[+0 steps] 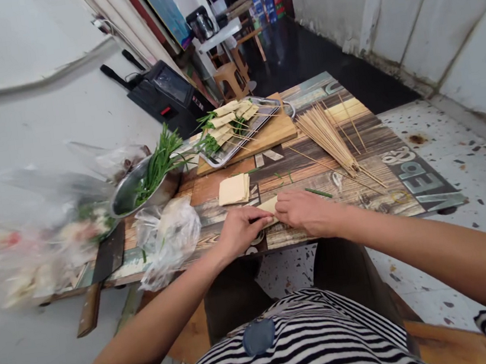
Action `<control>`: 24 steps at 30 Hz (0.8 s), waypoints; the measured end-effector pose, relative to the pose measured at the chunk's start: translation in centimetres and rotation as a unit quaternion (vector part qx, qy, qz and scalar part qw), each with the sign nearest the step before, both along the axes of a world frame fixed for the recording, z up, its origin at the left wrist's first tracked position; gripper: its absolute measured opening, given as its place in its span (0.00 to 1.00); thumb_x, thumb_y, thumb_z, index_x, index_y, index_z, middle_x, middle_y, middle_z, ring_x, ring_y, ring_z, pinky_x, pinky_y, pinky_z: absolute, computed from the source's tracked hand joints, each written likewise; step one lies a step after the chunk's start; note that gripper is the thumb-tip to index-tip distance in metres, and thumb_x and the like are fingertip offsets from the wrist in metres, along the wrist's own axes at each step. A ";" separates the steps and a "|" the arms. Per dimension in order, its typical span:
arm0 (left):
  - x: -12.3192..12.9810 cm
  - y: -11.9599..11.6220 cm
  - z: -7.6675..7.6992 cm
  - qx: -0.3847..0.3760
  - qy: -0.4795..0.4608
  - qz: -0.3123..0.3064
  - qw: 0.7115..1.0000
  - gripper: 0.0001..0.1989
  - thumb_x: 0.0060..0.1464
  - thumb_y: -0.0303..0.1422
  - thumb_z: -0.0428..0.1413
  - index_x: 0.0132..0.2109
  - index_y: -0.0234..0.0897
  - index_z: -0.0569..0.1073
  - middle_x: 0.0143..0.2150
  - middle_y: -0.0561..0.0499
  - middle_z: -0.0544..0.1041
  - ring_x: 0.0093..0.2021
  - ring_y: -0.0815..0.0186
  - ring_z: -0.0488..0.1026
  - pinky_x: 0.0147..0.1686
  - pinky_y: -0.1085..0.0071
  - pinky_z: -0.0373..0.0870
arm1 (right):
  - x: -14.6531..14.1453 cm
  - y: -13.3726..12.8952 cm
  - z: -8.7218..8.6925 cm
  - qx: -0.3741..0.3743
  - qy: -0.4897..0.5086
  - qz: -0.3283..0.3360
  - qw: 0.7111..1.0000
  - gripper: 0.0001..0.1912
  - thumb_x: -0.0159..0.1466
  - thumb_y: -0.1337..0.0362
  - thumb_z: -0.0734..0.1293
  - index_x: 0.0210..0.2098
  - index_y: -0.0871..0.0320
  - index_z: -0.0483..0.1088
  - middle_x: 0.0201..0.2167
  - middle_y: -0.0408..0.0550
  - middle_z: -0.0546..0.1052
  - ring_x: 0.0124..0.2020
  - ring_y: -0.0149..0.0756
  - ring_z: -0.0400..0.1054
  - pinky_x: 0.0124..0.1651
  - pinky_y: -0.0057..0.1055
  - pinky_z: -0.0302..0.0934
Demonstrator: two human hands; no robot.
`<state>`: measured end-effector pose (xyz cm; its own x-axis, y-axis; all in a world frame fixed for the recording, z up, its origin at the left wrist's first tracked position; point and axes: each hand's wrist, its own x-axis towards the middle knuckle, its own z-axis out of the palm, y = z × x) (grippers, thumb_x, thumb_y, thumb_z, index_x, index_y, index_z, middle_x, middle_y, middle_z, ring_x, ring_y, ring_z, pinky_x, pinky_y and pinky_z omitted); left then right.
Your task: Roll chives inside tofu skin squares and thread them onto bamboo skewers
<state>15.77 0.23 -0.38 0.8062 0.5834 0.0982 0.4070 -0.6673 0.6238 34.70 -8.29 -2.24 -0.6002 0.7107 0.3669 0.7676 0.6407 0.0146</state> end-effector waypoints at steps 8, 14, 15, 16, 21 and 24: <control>-1.4 -1.9 -0.9 0.337 -0.014 -0.089 0.937 0.11 0.62 0.35 0.50 0.41 0.34 0.76 0.42 0.43 0.77 0.36 0.65 0.73 0.35 0.69 0.67 | 0.1 1.6 0.5 -0.084 0.022 0.010 0.996 0.15 0.67 0.62 0.59 0.27 0.60 0.70 0.27 0.46 0.69 0.31 0.33 0.54 0.35 0.33 0.44; -0.9 -2.2 -0.9 0.321 -0.009 -0.070 0.944 0.10 0.62 0.32 0.50 0.38 0.35 0.75 0.32 0.48 0.76 0.35 0.65 0.71 0.36 0.68 0.65 | 0.0 1.6 1.3 -0.068 0.008 -0.013 0.998 0.15 0.66 0.59 0.61 0.26 0.58 0.72 0.32 0.48 0.69 0.36 0.37 0.55 0.37 0.34 0.45; -0.8 -2.2 -0.9 0.309 -0.014 -0.066 0.949 0.10 0.62 0.32 0.50 0.37 0.35 0.75 0.32 0.47 0.76 0.35 0.65 0.71 0.37 0.68 0.65 | -0.1 1.4 1.4 -0.066 0.007 -0.031 0.997 0.16 0.66 0.59 0.60 0.27 0.58 0.72 0.32 0.49 0.69 0.36 0.37 0.55 0.37 0.35 0.45; -0.7 -2.2 -0.9 0.295 -0.019 -0.064 0.953 0.10 0.62 0.32 0.50 0.37 0.35 0.75 0.32 0.47 0.76 0.35 0.66 0.71 0.37 0.68 0.65 | -0.2 1.2 1.4 -0.064 0.005 -0.051 0.997 0.16 0.67 0.59 0.59 0.28 0.58 0.72 0.32 0.49 0.69 0.36 0.37 0.55 0.38 0.35 0.46; -0.4 -2.0 -1.0 0.236 -0.029 -0.062 0.969 0.11 0.62 0.31 0.50 0.35 0.34 0.76 0.30 0.48 0.77 0.33 0.66 0.71 0.37 0.69 0.67 | -0.1 -1.2 1.5 0.024 0.013 -0.088 0.996 0.13 0.68 0.62 0.57 0.42 0.59 0.71 0.33 0.49 0.72 0.40 0.38 0.59 0.44 0.37 0.50; -0.4 -1.9 -1.1 0.220 -0.034 -0.057 0.973 0.11 0.61 0.32 0.51 0.33 0.35 0.76 0.29 0.48 0.77 0.33 0.66 0.73 0.37 0.68 0.67 | 0.5 -3.0 1.3 0.088 0.064 -0.146 0.983 0.12 0.68 0.63 0.59 0.44 0.60 0.70 0.39 0.52 0.74 0.44 0.41 0.60 0.46 0.38 0.52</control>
